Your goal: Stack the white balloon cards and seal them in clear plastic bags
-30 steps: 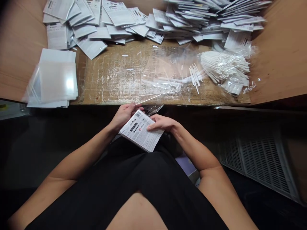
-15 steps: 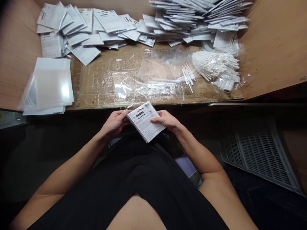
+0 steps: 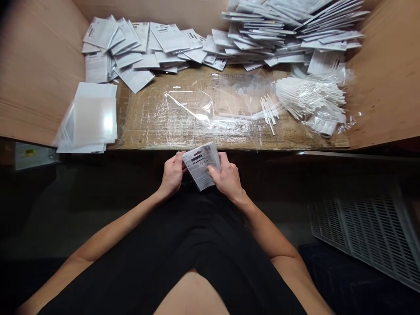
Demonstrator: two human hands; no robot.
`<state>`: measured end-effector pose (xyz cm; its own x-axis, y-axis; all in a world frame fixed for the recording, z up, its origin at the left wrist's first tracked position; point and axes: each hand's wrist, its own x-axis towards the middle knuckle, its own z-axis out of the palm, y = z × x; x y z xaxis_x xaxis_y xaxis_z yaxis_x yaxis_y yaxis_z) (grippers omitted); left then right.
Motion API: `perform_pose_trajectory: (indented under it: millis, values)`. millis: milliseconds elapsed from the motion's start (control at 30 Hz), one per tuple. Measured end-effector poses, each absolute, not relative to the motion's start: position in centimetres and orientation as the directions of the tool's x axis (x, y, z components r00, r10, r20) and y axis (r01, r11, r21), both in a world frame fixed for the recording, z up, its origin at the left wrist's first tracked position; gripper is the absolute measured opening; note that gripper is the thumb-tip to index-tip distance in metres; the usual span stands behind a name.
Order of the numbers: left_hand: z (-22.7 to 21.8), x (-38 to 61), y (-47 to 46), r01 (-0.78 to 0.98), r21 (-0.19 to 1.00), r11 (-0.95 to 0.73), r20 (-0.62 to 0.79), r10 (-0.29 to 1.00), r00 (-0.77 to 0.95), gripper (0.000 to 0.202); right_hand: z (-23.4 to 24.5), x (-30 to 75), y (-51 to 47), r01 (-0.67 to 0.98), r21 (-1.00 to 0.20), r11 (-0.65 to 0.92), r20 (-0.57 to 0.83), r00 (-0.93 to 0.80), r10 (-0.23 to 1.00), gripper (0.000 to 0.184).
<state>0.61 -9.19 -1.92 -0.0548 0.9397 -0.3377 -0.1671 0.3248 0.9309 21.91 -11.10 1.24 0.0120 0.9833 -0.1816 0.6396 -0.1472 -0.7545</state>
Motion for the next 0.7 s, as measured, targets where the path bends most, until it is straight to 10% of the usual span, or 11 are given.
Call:
perform_pose_trajectory:
  millis: [400,700]
  values:
    - [-0.3,0.3,-6.2,0.013,0.999,0.045,-0.038,0.936,-0.349,0.058,2.5,19.2,-9.5,0.35,-0.927,-0.134,-0.122,0.056,0.991,0.066]
    - [2.8,-2.0,-2.4,-0.199,0.975,-0.096,0.073,0.99,-0.121,0.06,4.4,19.4,-0.8,-0.031,-0.999,0.016,0.021,-0.16,0.987,0.085]
